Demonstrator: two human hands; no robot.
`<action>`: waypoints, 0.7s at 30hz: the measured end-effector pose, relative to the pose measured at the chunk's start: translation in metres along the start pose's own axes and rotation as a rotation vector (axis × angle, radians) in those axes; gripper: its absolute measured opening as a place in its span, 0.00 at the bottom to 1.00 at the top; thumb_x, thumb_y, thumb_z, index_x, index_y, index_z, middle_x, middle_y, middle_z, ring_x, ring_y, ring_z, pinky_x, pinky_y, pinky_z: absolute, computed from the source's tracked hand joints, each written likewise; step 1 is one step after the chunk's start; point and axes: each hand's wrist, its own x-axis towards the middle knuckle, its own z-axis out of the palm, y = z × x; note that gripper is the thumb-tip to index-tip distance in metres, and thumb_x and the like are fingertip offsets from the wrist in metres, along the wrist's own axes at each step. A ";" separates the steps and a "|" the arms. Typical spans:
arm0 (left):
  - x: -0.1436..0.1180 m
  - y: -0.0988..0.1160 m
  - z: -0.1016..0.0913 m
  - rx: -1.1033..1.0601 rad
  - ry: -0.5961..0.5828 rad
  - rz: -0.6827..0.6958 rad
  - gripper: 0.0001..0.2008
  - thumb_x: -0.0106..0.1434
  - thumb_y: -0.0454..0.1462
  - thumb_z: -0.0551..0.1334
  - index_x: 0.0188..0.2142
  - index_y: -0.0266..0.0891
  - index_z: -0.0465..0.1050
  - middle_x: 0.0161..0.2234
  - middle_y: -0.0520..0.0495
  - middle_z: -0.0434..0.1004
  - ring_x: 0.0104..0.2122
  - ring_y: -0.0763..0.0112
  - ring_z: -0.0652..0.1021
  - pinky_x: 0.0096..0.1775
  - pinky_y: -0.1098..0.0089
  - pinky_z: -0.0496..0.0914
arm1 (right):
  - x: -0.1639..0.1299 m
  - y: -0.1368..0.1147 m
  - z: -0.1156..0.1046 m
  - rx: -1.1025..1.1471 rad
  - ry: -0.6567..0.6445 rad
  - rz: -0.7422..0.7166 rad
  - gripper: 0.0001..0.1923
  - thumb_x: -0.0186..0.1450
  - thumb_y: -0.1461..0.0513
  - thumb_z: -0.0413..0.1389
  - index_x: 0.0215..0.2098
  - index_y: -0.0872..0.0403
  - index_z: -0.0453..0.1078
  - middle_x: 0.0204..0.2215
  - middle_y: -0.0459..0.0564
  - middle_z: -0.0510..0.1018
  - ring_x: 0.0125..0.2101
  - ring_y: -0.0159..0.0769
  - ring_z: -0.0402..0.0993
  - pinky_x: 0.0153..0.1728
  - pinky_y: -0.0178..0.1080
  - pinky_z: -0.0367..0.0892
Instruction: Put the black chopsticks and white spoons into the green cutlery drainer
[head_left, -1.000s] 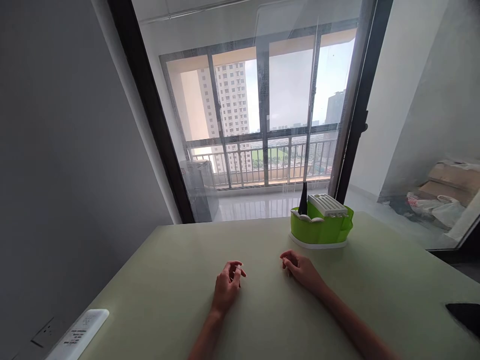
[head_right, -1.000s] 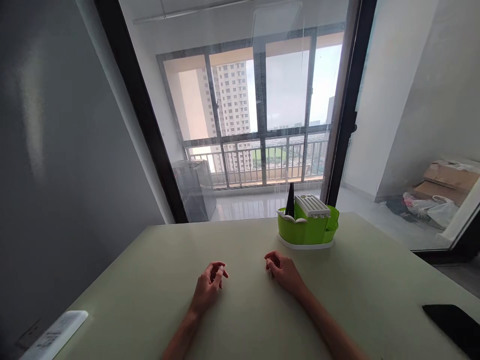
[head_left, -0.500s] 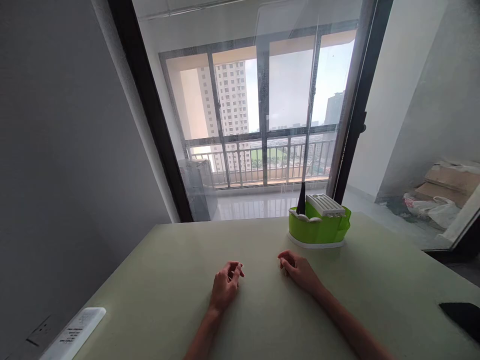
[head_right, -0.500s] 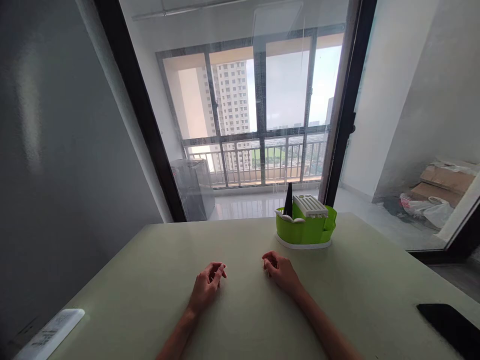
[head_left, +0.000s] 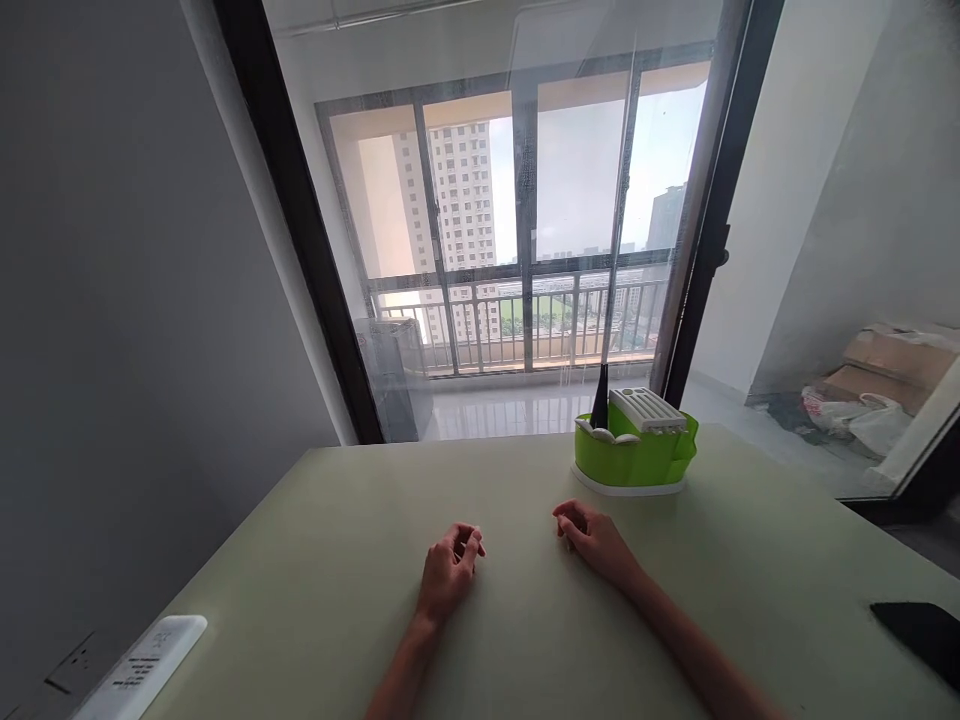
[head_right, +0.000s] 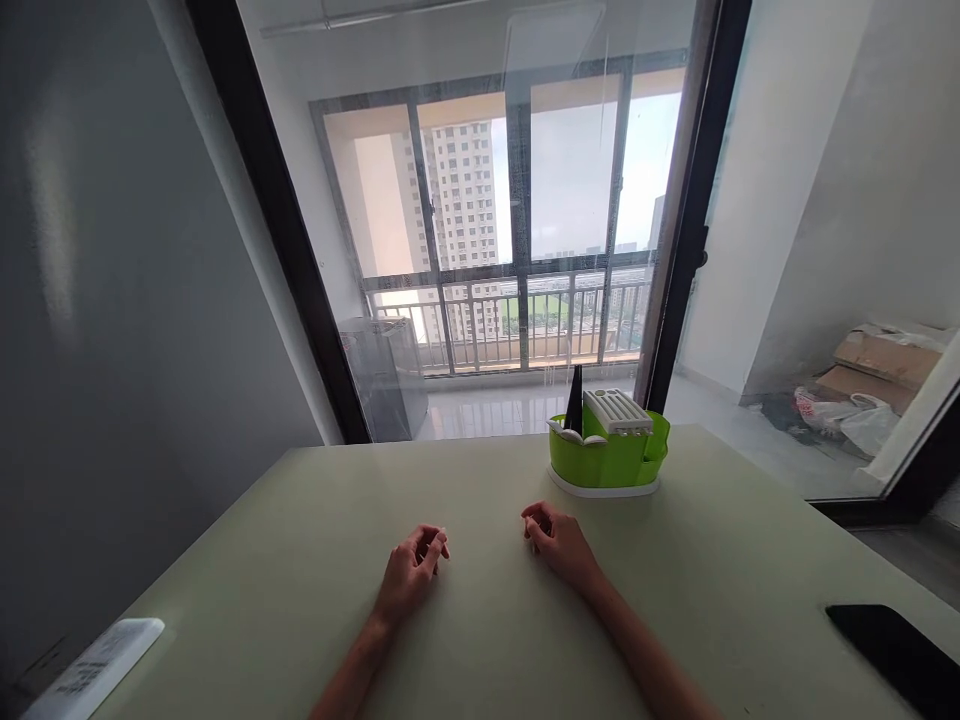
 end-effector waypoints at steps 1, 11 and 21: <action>0.000 0.000 0.000 0.006 0.002 0.001 0.20 0.67 0.54 0.54 0.32 0.43 0.73 0.28 0.50 0.79 0.23 0.68 0.73 0.31 0.70 0.67 | 0.000 0.000 0.000 -0.001 0.000 -0.001 0.15 0.67 0.51 0.51 0.40 0.51 0.74 0.27 0.45 0.81 0.24 0.38 0.75 0.29 0.39 0.68; 0.001 -0.003 0.002 0.055 0.026 0.004 0.17 0.65 0.50 0.53 0.27 0.44 0.69 0.23 0.52 0.75 0.24 0.67 0.75 0.32 0.69 0.66 | 0.000 -0.001 0.000 0.006 0.014 -0.012 0.16 0.67 0.50 0.51 0.39 0.51 0.74 0.26 0.45 0.80 0.24 0.39 0.75 0.29 0.40 0.69; 0.001 -0.005 0.003 0.076 0.036 0.012 0.18 0.67 0.52 0.54 0.27 0.44 0.66 0.23 0.53 0.75 0.24 0.67 0.75 0.31 0.70 0.65 | 0.000 -0.001 0.000 -0.002 0.008 -0.002 0.16 0.67 0.50 0.51 0.39 0.51 0.74 0.27 0.46 0.81 0.24 0.39 0.75 0.30 0.40 0.69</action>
